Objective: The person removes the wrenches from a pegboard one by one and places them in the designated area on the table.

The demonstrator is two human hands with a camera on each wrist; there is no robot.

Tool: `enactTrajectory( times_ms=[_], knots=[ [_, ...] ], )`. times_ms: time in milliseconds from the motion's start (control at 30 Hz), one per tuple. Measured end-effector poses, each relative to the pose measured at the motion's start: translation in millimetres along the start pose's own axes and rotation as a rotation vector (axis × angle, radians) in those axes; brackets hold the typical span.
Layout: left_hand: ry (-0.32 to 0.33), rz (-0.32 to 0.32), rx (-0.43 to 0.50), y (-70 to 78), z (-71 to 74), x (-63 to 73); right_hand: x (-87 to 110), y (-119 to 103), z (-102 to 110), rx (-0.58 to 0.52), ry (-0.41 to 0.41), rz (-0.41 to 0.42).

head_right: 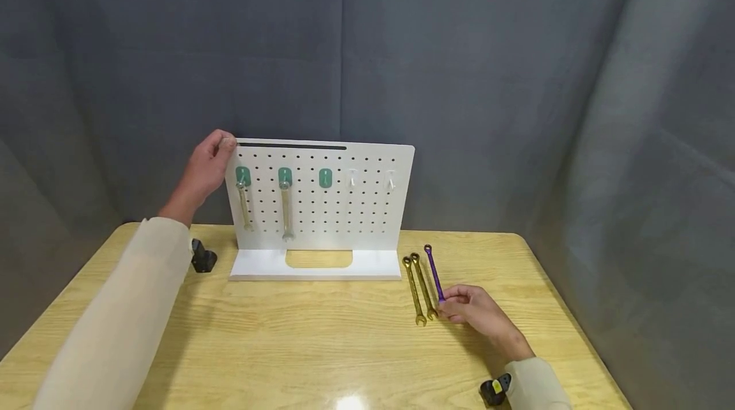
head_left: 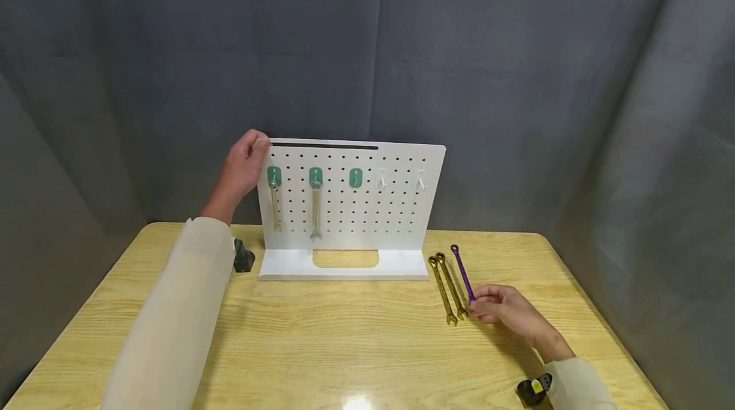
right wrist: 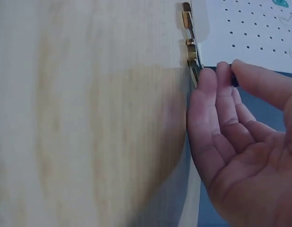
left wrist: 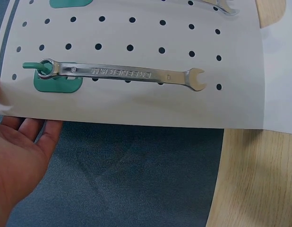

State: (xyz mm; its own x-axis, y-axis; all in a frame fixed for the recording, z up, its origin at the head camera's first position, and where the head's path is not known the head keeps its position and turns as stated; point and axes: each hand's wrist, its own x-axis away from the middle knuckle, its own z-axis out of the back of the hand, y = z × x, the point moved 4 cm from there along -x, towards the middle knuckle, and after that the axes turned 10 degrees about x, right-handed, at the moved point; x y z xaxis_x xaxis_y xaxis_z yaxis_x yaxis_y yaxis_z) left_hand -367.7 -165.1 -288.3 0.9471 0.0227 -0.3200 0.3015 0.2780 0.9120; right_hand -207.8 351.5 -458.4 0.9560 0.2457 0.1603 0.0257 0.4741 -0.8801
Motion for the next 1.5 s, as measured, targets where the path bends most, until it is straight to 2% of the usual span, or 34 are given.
enactTrajectory(
  times_ms=[200,433,733,933,1233,1333,1500],
  knots=[
    [-0.011,0.020,-0.005,-2.3,1.0,-0.2,-1.5,6.5,2.3,-0.046,-0.053,-0.030],
    [-0.005,-0.002,-0.014,0.1,1.8,-0.9,-3.3,11.1,4.3,-0.112,-0.071,-0.054],
    [0.000,0.007,-0.010,-0.7,0.3,-0.7,-2.8,16.4,3.0,-0.081,-0.102,-0.062],
    [0.000,0.006,-0.001,1.8,0.2,0.4,-2.8,14.1,2.4,-0.057,-0.088,-0.036],
    [-0.002,-0.001,0.002,1.8,-1.1,-0.6,2.3,11.7,2.4,-0.103,-0.095,-0.014],
    [0.012,-0.012,0.000,1.1,0.9,-0.7,1.3,10.7,2.4,-0.090,-0.095,-0.004],
    [-0.006,-0.009,-0.022,1.9,1.6,-2.7,-0.3,12.9,1.5,-0.058,-0.070,-0.016]
  ],
)
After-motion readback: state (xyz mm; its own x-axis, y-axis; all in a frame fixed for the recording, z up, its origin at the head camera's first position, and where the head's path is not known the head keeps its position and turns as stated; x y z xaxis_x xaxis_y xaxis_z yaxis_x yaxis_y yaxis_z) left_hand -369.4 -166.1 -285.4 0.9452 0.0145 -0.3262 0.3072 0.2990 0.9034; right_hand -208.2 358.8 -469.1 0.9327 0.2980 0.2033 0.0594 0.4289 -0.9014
